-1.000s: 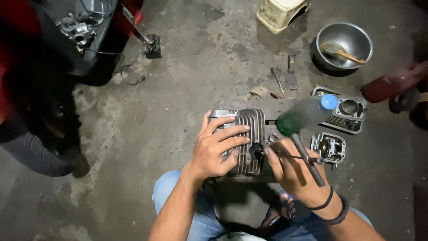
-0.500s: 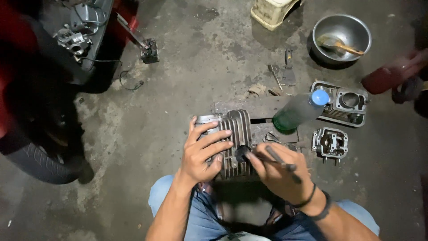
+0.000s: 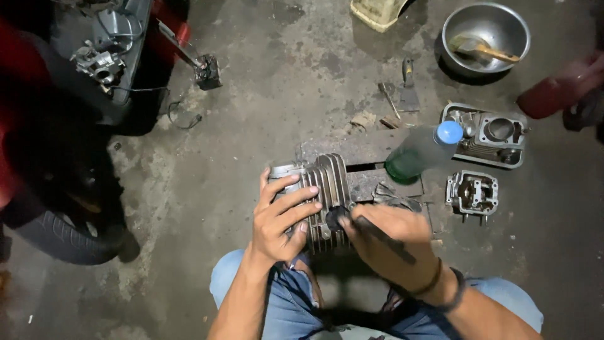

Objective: Scraping carbon deposits from a motorcycle engine cylinder head using a manual tool

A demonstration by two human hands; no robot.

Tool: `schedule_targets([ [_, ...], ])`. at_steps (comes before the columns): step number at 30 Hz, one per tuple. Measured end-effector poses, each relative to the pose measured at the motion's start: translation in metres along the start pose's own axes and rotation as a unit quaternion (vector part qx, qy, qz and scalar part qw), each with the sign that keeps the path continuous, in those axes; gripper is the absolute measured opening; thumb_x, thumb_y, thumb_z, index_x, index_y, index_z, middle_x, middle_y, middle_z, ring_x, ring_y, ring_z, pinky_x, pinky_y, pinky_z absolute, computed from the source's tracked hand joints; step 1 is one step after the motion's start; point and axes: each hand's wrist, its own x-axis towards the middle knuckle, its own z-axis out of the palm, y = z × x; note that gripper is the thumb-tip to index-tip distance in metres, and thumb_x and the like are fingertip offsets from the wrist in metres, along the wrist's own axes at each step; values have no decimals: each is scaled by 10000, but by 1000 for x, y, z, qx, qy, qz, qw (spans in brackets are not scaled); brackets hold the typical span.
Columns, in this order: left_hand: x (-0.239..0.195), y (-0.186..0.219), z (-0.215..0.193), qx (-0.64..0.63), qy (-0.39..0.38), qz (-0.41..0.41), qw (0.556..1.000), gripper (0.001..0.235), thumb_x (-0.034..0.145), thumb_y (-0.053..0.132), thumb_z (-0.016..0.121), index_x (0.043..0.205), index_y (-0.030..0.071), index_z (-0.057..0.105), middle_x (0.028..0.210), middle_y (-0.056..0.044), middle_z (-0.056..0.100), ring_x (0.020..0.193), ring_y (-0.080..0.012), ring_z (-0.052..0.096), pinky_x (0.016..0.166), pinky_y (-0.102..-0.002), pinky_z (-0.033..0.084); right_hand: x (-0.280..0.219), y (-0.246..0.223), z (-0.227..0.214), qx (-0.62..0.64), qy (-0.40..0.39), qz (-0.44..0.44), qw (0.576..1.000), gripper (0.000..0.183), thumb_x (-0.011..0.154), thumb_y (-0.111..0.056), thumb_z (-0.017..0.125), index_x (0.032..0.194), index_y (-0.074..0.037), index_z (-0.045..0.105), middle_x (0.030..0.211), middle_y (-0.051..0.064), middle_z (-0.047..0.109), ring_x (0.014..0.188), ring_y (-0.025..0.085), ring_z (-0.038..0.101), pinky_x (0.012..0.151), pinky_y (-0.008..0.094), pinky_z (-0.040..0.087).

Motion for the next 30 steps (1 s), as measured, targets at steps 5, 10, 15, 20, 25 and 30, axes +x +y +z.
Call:
schedule_targets([
  [5,3,2,-1,0,-3,-1,1000,323,720,142,609,995,119,778,1184,-43,732,1229,-340,594,1244,-648,230,3,-4,-9,87,6,16,996,165,849,-115,723,750,-103,592,664,25,609,499,213,533,481,341,431],
  [10,1,1,0,0,0,-6,1000,322,742,137,597,1009,127,777,1187,-36,733,1233,-332,593,1254,-640,240,2,1,-4,88,9,9,996,165,846,-123,725,744,-113,595,622,3,563,489,186,481,475,335,399],
  [15,0,3,-1,1,-1,-6,1000,309,777,156,589,1023,120,773,1196,-51,729,1240,-336,589,1252,-632,240,2,5,-3,161,2,-6,987,140,801,-43,751,903,-63,657,763,25,666,546,200,514,513,317,429],
  [20,-2,4,-2,1,0,-18,1000,309,766,155,591,1010,120,776,1196,-49,730,1243,-334,585,1250,-640,240,-1,3,-1,126,0,5,992,150,792,-60,755,918,-66,673,791,36,707,563,217,596,526,323,477],
  [25,-1,4,-2,10,14,-43,999,291,830,198,572,1004,95,780,1178,-58,735,1234,-321,588,1246,-584,253,2,-2,-11,80,37,6,996,106,812,-82,751,791,-94,648,741,12,664,556,203,561,526,320,450],
  [30,-7,-5,-3,-6,35,-67,997,270,851,197,580,1021,89,761,1224,-81,713,1299,-329,560,1261,-560,268,1,7,-12,97,24,24,995,122,865,-103,703,803,-35,623,692,72,654,522,229,546,503,329,429],
])
